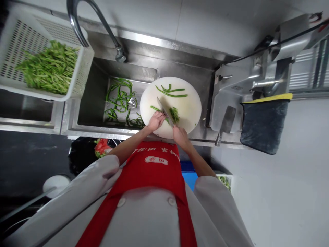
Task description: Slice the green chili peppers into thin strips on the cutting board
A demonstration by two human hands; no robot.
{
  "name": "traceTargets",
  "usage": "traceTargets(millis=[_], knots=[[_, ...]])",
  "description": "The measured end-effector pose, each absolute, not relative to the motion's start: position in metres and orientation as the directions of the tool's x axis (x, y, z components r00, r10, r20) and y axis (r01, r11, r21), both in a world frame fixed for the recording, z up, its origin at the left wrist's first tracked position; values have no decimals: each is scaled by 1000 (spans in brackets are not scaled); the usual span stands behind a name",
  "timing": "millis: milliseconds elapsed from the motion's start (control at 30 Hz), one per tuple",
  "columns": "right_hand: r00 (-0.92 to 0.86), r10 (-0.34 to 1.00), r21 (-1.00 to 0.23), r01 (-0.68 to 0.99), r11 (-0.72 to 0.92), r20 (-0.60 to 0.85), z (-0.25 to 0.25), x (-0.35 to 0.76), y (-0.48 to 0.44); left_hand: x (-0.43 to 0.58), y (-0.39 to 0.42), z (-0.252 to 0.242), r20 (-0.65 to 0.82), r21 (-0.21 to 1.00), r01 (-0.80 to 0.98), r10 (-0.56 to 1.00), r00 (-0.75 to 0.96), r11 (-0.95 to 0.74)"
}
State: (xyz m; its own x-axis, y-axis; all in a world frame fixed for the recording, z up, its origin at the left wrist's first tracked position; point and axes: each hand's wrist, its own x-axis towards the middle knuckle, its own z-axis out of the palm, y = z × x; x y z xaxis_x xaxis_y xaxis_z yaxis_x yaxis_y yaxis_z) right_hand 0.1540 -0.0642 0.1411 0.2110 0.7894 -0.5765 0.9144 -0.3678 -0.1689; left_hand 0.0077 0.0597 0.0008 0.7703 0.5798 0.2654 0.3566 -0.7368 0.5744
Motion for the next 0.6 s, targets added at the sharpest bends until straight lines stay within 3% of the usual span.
traceTargets(millis=[600], knots=[[233, 797, -229, 880, -417, -557, 127, 155, -49, -1, 82, 1, 266, 553, 425, 636, 724, -716]])
